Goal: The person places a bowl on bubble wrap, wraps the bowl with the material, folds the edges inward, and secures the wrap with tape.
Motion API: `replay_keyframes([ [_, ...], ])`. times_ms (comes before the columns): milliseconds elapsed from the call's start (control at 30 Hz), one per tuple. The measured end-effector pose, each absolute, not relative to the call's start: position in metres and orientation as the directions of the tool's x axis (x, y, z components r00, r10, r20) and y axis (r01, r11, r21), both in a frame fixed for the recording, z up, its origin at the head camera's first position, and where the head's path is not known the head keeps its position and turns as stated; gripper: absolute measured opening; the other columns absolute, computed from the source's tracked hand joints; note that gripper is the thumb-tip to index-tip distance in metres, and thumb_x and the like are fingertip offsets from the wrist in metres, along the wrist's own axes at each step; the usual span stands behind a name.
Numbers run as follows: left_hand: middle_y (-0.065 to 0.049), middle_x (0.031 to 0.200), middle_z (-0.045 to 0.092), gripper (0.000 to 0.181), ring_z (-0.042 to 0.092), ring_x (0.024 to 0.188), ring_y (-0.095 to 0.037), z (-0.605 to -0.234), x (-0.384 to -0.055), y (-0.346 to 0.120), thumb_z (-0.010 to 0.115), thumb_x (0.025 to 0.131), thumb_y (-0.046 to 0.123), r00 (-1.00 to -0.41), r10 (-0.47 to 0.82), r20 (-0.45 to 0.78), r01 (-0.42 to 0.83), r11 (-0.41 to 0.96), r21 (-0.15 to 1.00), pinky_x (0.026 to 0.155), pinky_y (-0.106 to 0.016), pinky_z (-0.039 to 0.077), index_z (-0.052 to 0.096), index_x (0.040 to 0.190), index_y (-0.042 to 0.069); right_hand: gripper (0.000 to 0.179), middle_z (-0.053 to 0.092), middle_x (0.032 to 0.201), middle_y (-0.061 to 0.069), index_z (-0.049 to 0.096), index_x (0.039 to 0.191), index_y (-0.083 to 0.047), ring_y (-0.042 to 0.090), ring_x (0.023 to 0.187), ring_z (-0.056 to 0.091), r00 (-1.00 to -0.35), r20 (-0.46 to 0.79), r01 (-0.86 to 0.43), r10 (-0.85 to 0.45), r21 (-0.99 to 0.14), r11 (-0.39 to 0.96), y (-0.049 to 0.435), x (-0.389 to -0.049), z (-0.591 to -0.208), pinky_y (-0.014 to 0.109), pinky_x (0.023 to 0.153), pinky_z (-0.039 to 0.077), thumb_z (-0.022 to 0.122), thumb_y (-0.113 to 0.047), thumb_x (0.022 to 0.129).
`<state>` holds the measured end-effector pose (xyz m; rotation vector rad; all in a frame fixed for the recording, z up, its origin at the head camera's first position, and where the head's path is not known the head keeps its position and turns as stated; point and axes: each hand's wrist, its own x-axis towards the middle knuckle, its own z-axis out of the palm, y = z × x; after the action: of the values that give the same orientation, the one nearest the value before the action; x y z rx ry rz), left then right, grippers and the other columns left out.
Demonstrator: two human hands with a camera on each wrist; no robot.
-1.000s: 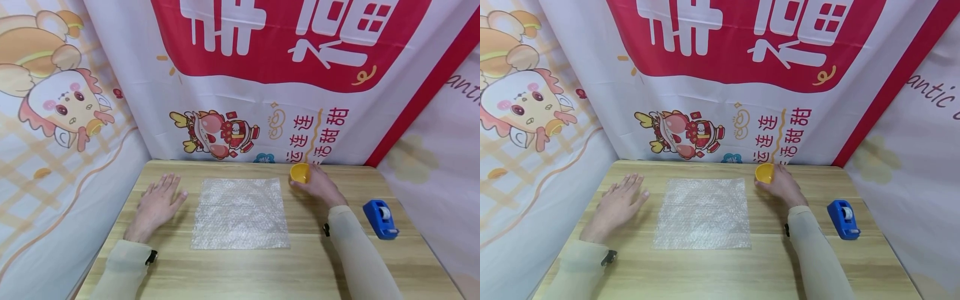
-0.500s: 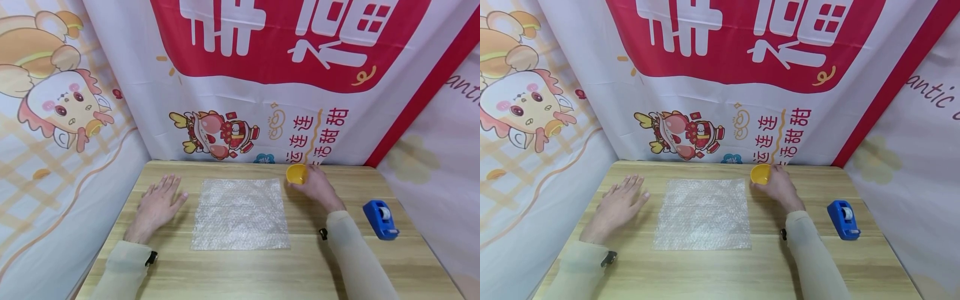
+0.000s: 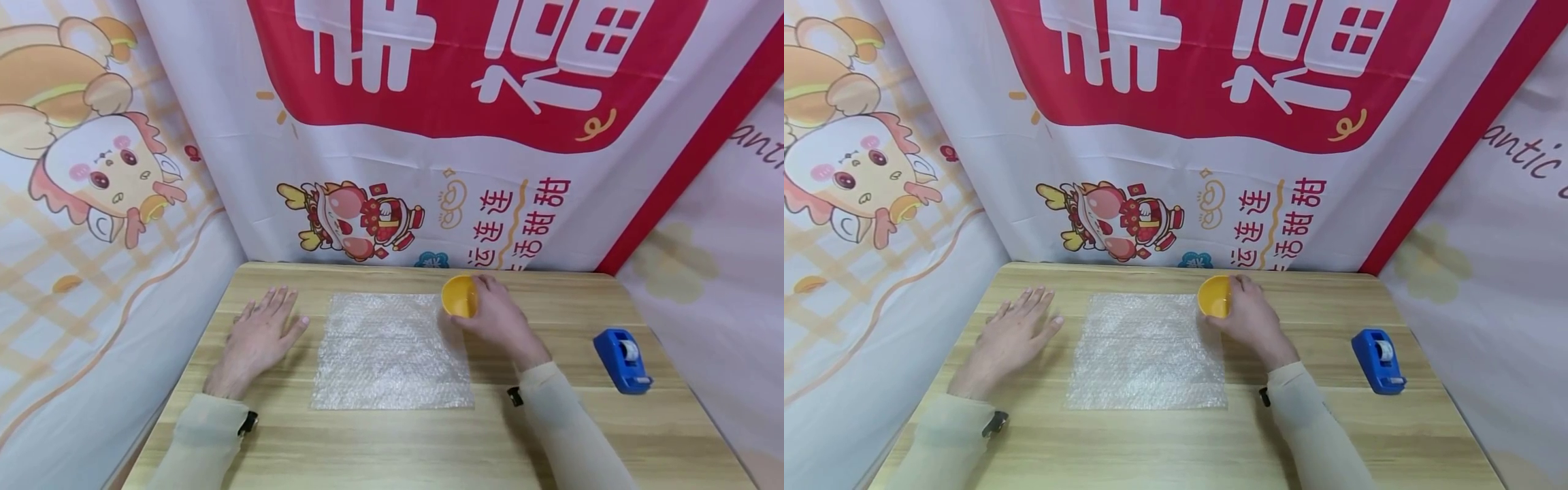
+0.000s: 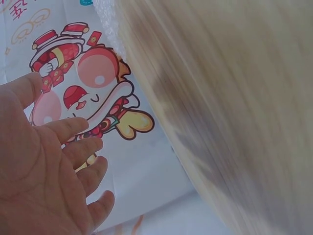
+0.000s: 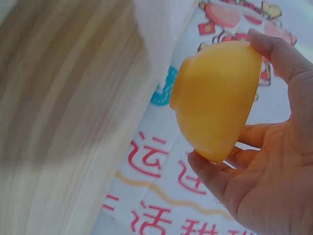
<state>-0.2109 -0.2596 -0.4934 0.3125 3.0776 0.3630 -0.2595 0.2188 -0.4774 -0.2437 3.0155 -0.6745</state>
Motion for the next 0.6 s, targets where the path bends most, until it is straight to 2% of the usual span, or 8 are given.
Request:
replay_keyframes([
  [167, -0.025, 0.195, 0.016, 0.086, 0.017, 0.183, -0.052, -0.494, -0.21, -0.258, 0.035, 0.125, 0.063, -0.979, 0.202, -0.001, 0.197, 0.952, 0.236, 0.148, -0.077, 0.009, 0.024, 0.186, 0.005, 0.111, 0.046, 0.183, 0.028, 0.045, 0.175, 0.004, 0.05, 0.164, 0.05, -0.977, 0.033, -0.207, -0.212, -0.393, 0.896, 0.201, -0.247, -0.479, 0.069, 0.138, 0.048, 0.096, -0.054, 0.094],
  [400, -0.024, 0.195, 0.016, 0.085, 0.017, 0.183, -0.052, -0.496, -0.211, -0.257, 0.036, 0.125, 0.063, -0.98, 0.201, 0.003, 0.195, 0.951, 0.24, 0.148, -0.077, 0.009, 0.024, 0.185, 0.004, 0.115, 0.05, 0.18, 0.026, 0.048, 0.174, 0.002, 0.048, 0.161, 0.055, -0.964, 0.049, -0.26, -0.26, -0.361, 0.895, 0.18, -0.234, -0.477, 0.067, 0.134, 0.055, 0.1, -0.056, 0.09],
  [600, -0.024, 0.195, 0.017, 0.085, 0.02, 0.182, -0.053, -0.495, -0.21, -0.256, 0.036, 0.125, 0.063, -0.979, 0.204, 0.007, 0.201, 0.952, 0.231, 0.148, -0.078, 0.011, 0.026, 0.185, 0.004, 0.12, 0.05, 0.181, 0.025, 0.048, 0.175, 0.0, 0.047, 0.164, 0.055, -0.95, 0.05, -0.307, -0.308, -0.324, 0.895, 0.162, -0.224, -0.48, 0.064, 0.137, 0.053, 0.101, -0.061, 0.087],
])
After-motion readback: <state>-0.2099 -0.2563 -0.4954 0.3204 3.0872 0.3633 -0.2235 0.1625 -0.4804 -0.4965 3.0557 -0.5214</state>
